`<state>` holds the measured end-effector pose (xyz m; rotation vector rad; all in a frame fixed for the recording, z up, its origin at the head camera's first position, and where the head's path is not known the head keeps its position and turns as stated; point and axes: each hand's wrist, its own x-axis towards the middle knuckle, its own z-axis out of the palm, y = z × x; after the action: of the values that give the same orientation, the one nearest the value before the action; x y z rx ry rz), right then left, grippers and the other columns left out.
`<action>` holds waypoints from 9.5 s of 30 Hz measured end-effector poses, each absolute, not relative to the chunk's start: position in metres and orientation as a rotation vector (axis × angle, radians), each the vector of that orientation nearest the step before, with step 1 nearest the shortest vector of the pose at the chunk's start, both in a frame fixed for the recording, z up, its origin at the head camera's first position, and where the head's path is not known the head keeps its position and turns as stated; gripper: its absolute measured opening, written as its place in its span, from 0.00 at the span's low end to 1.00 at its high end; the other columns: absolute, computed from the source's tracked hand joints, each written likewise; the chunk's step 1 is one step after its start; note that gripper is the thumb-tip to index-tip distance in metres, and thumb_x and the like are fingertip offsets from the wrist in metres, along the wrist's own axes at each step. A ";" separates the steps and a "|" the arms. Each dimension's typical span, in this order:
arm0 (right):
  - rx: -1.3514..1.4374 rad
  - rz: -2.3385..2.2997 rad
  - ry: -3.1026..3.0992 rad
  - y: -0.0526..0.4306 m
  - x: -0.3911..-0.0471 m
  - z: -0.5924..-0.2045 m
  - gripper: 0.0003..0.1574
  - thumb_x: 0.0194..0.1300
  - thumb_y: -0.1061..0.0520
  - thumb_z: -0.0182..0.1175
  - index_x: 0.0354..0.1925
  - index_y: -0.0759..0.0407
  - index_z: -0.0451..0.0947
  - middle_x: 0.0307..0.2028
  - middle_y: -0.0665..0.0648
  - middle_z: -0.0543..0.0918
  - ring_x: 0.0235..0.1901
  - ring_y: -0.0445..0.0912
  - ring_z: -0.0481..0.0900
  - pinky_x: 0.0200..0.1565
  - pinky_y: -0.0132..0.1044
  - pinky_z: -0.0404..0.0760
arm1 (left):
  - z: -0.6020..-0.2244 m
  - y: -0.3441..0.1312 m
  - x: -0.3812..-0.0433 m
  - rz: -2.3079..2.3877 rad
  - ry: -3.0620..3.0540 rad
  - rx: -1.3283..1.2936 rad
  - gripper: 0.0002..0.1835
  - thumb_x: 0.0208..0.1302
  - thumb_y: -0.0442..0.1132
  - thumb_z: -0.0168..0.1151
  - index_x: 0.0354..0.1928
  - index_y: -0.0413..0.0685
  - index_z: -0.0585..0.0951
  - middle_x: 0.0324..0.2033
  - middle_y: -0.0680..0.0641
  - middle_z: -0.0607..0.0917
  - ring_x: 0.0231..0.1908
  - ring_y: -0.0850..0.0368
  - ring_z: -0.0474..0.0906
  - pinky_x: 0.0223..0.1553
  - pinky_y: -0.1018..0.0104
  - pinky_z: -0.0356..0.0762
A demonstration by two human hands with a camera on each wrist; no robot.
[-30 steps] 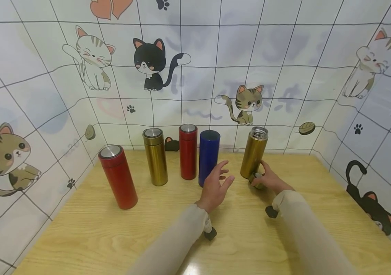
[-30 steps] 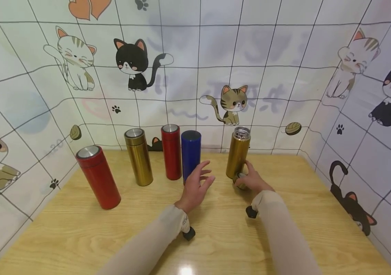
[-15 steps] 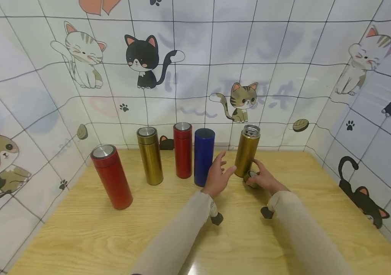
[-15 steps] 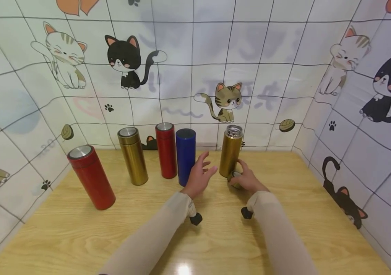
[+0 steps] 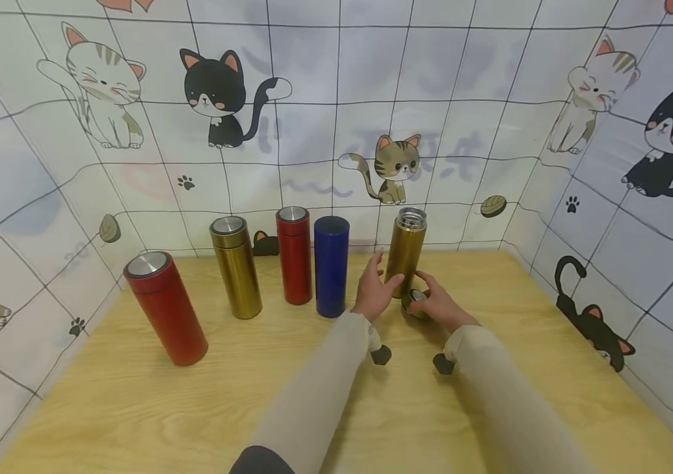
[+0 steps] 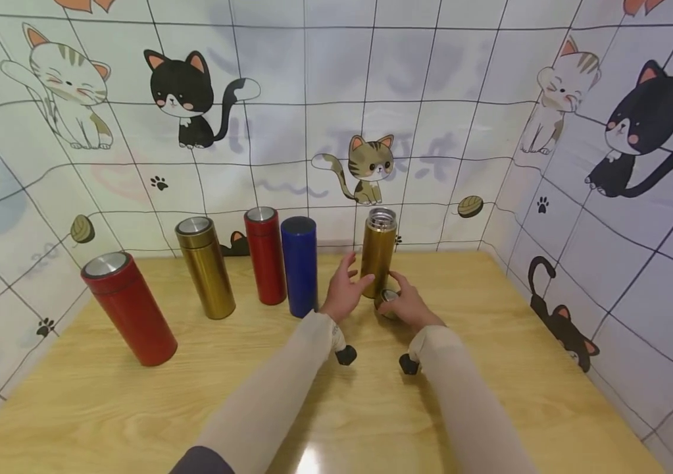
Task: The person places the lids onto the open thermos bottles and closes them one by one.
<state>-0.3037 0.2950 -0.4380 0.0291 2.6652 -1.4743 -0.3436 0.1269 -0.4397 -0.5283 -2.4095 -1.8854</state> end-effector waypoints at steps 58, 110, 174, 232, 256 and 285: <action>0.072 -1.669 2.737 0.308 -0.280 -0.438 0.36 0.64 0.55 0.63 0.66 0.66 0.65 0.60 0.71 0.69 0.57 0.61 0.69 0.52 0.46 0.74 | -0.450 0.132 -0.346 -1.781 -2.350 -0.510 0.38 0.55 0.47 0.74 0.68 0.54 0.69 0.58 0.53 0.77 0.54 0.57 0.75 0.52 0.60 0.76; -0.107 -2.149 2.952 0.279 -0.242 -0.380 0.24 0.71 0.58 0.56 0.59 0.73 0.71 0.42 0.48 0.76 0.36 0.36 0.73 0.38 0.24 0.74 | -0.448 0.102 -0.329 -1.855 -2.456 -0.678 0.41 0.54 0.52 0.73 0.70 0.64 0.66 0.62 0.53 0.75 0.56 0.57 0.76 0.52 0.60 0.77; -0.369 -2.694 2.948 0.215 -0.247 -0.354 0.24 0.71 0.64 0.51 0.61 0.77 0.63 0.48 0.50 0.70 0.47 0.40 0.70 0.49 0.28 0.73 | -0.451 0.070 -0.312 -1.734 -2.483 -0.945 0.41 0.53 0.51 0.74 0.69 0.61 0.67 0.61 0.51 0.77 0.53 0.56 0.79 0.52 0.62 0.78; -0.937 -2.059 3.269 0.193 -0.244 -0.339 0.24 0.59 0.72 0.61 0.55 0.73 0.73 0.55 0.72 0.74 0.55 0.61 0.72 0.58 0.37 0.71 | -0.454 0.049 -0.310 -1.798 -2.413 -1.202 0.37 0.58 0.43 0.70 0.70 0.56 0.68 0.60 0.53 0.77 0.55 0.61 0.77 0.52 0.68 0.76; -1.102 -1.877 2.960 0.222 -0.244 -0.332 0.28 0.59 0.76 0.59 0.59 0.73 0.71 0.56 0.69 0.75 0.52 0.38 0.74 0.56 0.28 0.70 | -0.427 0.063 -0.299 -1.922 -2.392 -0.996 0.50 0.56 0.46 0.73 0.73 0.78 0.52 0.65 0.57 0.70 0.60 0.58 0.71 0.60 0.57 0.70; -0.997 -1.719 3.535 0.227 -0.274 -0.370 0.32 0.50 0.57 0.73 0.55 0.57 0.78 0.43 0.61 0.76 0.44 0.52 0.65 0.43 0.42 0.62 | -0.410 0.068 -0.293 -1.802 -2.339 -1.049 0.58 0.55 0.39 0.74 0.74 0.84 0.44 0.69 0.57 0.65 0.64 0.51 0.67 0.59 0.52 0.71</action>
<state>-0.2736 0.2268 -0.3704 -0.9968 3.5350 -1.7189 -0.2926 0.0676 -0.4095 -1.0486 -2.3392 -1.8024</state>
